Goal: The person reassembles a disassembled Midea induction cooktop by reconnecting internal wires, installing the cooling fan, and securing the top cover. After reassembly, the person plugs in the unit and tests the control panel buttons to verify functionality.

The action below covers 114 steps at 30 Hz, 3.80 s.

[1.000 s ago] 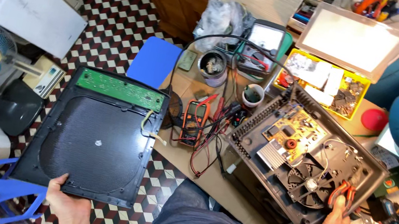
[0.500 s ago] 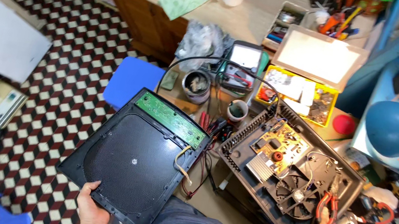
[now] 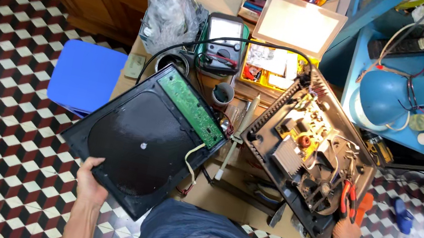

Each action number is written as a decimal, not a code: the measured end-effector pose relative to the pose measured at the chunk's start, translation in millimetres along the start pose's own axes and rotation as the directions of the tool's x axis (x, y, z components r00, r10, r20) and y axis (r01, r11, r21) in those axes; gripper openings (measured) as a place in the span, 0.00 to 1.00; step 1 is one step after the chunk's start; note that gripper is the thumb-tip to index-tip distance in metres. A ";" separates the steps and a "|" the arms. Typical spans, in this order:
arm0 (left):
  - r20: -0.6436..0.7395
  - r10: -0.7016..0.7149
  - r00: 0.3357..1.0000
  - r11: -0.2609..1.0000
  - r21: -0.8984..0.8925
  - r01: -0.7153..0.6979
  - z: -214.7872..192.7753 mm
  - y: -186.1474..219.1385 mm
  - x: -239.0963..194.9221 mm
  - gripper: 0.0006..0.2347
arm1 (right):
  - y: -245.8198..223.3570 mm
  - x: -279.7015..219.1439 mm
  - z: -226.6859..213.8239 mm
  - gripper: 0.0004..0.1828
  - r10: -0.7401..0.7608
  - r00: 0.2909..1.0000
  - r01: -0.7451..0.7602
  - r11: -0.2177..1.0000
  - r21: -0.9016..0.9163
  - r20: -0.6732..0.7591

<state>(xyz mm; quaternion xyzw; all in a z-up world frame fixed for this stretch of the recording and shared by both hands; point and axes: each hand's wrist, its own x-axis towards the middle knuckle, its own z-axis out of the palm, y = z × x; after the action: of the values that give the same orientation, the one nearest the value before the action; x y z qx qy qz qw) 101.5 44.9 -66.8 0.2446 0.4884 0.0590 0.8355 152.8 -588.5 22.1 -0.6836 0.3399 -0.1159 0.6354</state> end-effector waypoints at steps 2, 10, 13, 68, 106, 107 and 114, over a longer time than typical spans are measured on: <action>0.040 -0.024 0.999 1.000 -0.004 0.024 -0.9 -3.7 11.4 0.11 | 0.6 -4.1 -5.3 0.25 0.247 0.966 -0.240 0.967 0.087 -0.080; 0.059 -0.124 0.991 0.992 0.016 0.123 -20.2 -11.2 28.7 0.10 | 46.3 -10.0 -50.3 0.28 0.176 0.951 -0.217 0.965 -0.144 -0.253; 0.068 -0.154 0.986 0.986 0.066 0.150 -22.5 -7.5 31.7 0.10 | 43.3 -20.8 -46.0 0.23 0.155 0.961 -0.163 0.987 -0.015 -0.228; -0.221 0.252 0.942 0.941 0.283 -0.185 144.2 63.9 -111.6 0.37 | 32.1 56.6 43.5 0.31 0.282 0.888 -0.138 0.917 -0.375 0.363; -0.102 0.430 0.897 0.822 0.454 -0.343 271.0 -19.5 -129.7 0.40 | -81.3 20.8 210.8 0.09 -0.082 0.471 0.760 0.544 -0.357 0.878; -0.081 0.443 0.893 0.818 0.444 -0.366 273.4 -20.4 -130.8 0.40 | -76.2 25.5 212.8 0.09 -0.073 0.429 0.793 0.508 -0.336 0.900; -0.019 0.467 0.884 0.793 0.452 -0.409 295.0 -31.3 -137.4 0.36 | -58.2 49.7 225.2 0.09 0.183 0.374 0.805 0.424 -0.416 0.909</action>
<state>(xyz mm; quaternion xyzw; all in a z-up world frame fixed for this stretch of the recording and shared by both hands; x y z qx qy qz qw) 275.6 -132.4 145.7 0.5271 0.4720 0.1564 0.6891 341.1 -443.2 26.4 -0.9052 -0.1972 0.2881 0.2424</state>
